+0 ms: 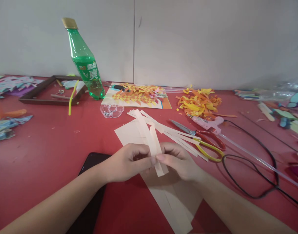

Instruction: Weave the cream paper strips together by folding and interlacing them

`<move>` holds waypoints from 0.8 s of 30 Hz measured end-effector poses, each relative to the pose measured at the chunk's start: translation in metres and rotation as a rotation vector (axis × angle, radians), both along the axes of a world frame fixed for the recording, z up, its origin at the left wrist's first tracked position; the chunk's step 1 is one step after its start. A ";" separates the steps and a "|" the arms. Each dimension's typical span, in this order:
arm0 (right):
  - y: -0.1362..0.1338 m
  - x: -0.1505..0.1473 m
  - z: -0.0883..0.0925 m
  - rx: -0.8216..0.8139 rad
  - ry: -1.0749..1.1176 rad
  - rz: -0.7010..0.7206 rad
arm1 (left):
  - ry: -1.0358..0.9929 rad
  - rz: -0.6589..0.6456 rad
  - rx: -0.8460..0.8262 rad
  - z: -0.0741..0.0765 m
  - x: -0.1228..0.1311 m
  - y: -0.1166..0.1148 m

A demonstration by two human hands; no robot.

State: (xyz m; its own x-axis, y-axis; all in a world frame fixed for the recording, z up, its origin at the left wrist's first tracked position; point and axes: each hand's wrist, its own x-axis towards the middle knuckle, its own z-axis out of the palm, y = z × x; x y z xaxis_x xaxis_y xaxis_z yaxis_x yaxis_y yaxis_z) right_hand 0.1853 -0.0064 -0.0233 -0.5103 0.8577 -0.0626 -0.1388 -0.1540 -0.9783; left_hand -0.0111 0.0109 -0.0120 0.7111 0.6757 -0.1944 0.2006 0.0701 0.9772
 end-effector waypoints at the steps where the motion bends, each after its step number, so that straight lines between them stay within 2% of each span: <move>1: 0.000 0.000 0.000 0.019 0.004 -0.007 | -0.007 0.007 0.000 0.000 0.000 0.000; 8: 0.000 -0.003 -0.001 0.088 0.015 0.006 | -0.055 0.051 -0.092 -0.002 0.001 0.002; 19: 0.001 -0.002 -0.003 0.129 0.031 -0.003 | -0.197 0.060 -0.164 0.005 0.002 0.001; 24: 0.001 -0.002 -0.003 0.173 -0.029 -0.071 | -0.176 0.073 -0.164 0.005 0.003 0.002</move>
